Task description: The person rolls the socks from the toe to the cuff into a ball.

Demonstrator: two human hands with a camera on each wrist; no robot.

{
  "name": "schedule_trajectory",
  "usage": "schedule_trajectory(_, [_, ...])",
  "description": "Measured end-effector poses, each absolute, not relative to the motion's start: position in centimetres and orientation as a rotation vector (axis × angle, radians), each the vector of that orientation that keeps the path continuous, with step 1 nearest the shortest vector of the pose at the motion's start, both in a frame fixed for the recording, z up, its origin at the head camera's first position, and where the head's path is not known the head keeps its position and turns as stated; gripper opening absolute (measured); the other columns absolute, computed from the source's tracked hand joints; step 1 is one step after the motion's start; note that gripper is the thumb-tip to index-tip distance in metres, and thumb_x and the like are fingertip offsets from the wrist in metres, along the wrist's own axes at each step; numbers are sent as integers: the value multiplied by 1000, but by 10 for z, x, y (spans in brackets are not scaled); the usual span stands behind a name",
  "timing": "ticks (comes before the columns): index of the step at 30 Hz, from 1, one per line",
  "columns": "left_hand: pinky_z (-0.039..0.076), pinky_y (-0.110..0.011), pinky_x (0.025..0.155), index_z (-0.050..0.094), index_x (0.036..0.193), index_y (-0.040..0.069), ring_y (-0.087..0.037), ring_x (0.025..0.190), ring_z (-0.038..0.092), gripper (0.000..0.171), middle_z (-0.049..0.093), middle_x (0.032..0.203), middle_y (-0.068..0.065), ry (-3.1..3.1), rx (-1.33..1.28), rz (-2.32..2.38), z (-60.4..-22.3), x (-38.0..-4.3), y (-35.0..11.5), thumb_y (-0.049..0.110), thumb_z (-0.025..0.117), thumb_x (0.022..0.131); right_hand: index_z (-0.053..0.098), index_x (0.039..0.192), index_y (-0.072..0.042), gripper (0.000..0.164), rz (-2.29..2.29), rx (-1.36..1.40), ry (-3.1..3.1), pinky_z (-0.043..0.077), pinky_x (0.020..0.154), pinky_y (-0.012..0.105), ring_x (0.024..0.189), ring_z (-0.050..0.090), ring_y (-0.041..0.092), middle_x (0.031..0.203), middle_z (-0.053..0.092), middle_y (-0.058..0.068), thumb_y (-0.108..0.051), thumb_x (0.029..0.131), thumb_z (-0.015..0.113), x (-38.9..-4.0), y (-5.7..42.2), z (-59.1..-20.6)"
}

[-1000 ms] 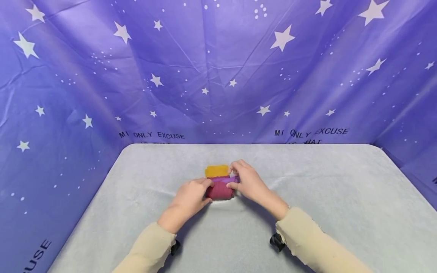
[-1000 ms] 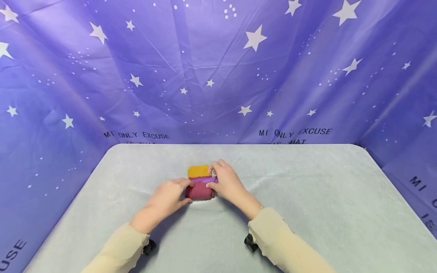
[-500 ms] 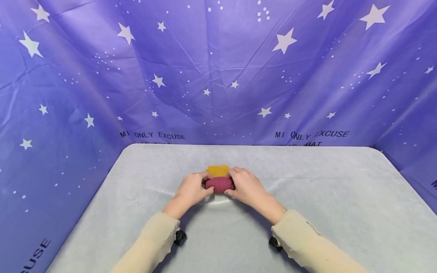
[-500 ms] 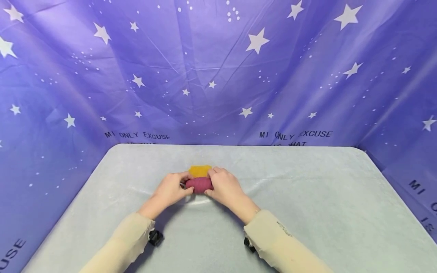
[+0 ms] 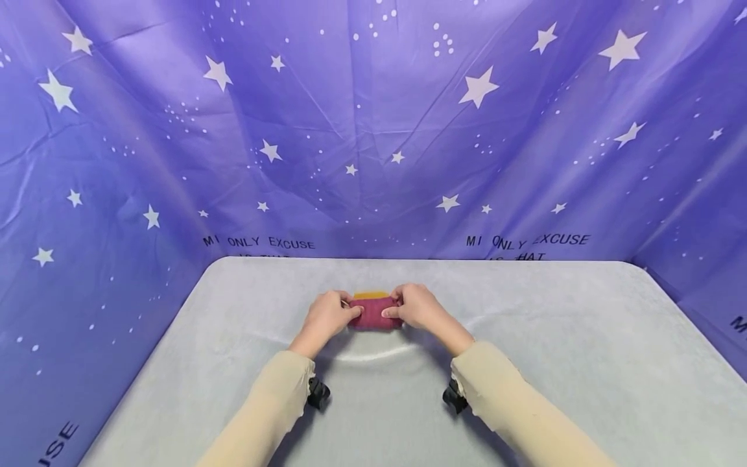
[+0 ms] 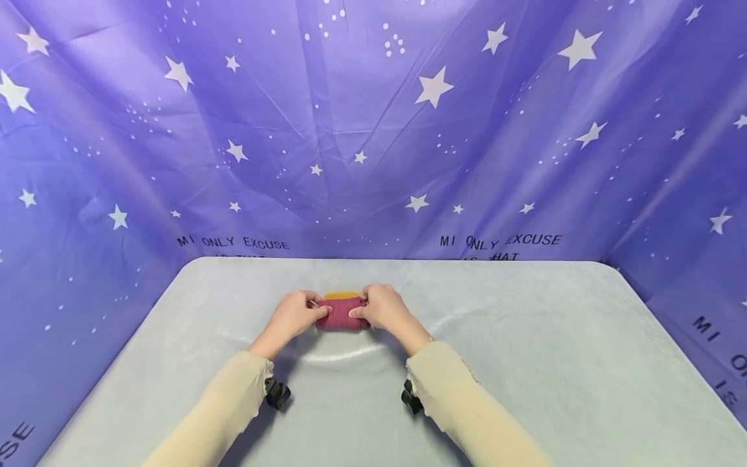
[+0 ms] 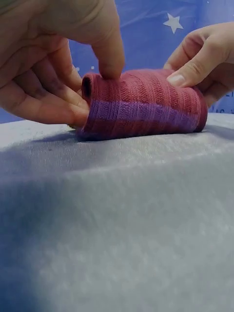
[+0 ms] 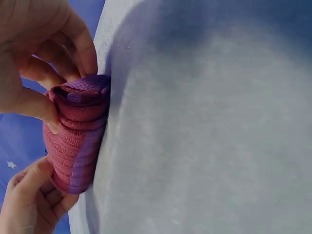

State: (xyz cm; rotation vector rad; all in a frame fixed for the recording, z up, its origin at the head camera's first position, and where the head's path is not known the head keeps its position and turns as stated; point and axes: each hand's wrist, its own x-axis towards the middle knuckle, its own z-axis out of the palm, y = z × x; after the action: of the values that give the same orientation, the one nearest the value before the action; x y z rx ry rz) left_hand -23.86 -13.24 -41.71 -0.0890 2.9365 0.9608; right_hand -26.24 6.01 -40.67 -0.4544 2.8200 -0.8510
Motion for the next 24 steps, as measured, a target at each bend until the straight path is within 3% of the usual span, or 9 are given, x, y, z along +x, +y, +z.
schedule_trajectory(3, [49,-32,63,72,99,11,-20,73,64,22,72,85,-4,3047,-38,843,-415,-238,-131,30,76,87,67,88,-6,27,-864,-387,2785,48,74,31,76,56,16,81,66,4,-27,81,82,-269,59,-405])
schedule_trajectory(6, [56,-37,70,69,97,15,-23,86,67,15,71,94,-2,3245,186,619,-413,-235,-125,24,77,87,60,80,-8,30,-872,-334,2748,42,66,26,72,51,16,76,59,2,-26,80,83,-274,58,-402])
schedule_trajectory(9, [59,-38,76,70,98,17,-23,95,68,12,68,100,-1,3388,482,348,-411,-229,-119,15,74,87,61,76,-9,28,-860,-308,2724,38,63,23,70,49,14,73,56,-1,-25,80,83,-278,58,-400])
schedule_trajectory(12, [59,-37,76,74,100,16,-21,92,69,17,69,98,0,3398,654,165,-408,-224,-111,12,75,84,68,78,-7,24,-873,-263,2711,38,62,22,70,49,13,75,60,-1,-26,80,83,-280,61,-400])
schedule_trajectory(18, [59,-38,73,74,103,10,-24,84,71,32,73,94,-5,3341,624,9,-406,-224,-103,19,85,75,77,87,-6,27,-931,-208,2764,46,68,25,77,59,16,89,74,5,-32,81,82,-283,60,-403])
schedule_trajectory(24, [59,-38,68,72,97,7,-24,77,70,31,72,88,-7,3354,570,-44,-413,-241,-89,22,85,74,73,82,-9,26,-1028,-203,2896,48,67,28,73,60,17,81,72,4,-34,84,78,-276,67,-408])
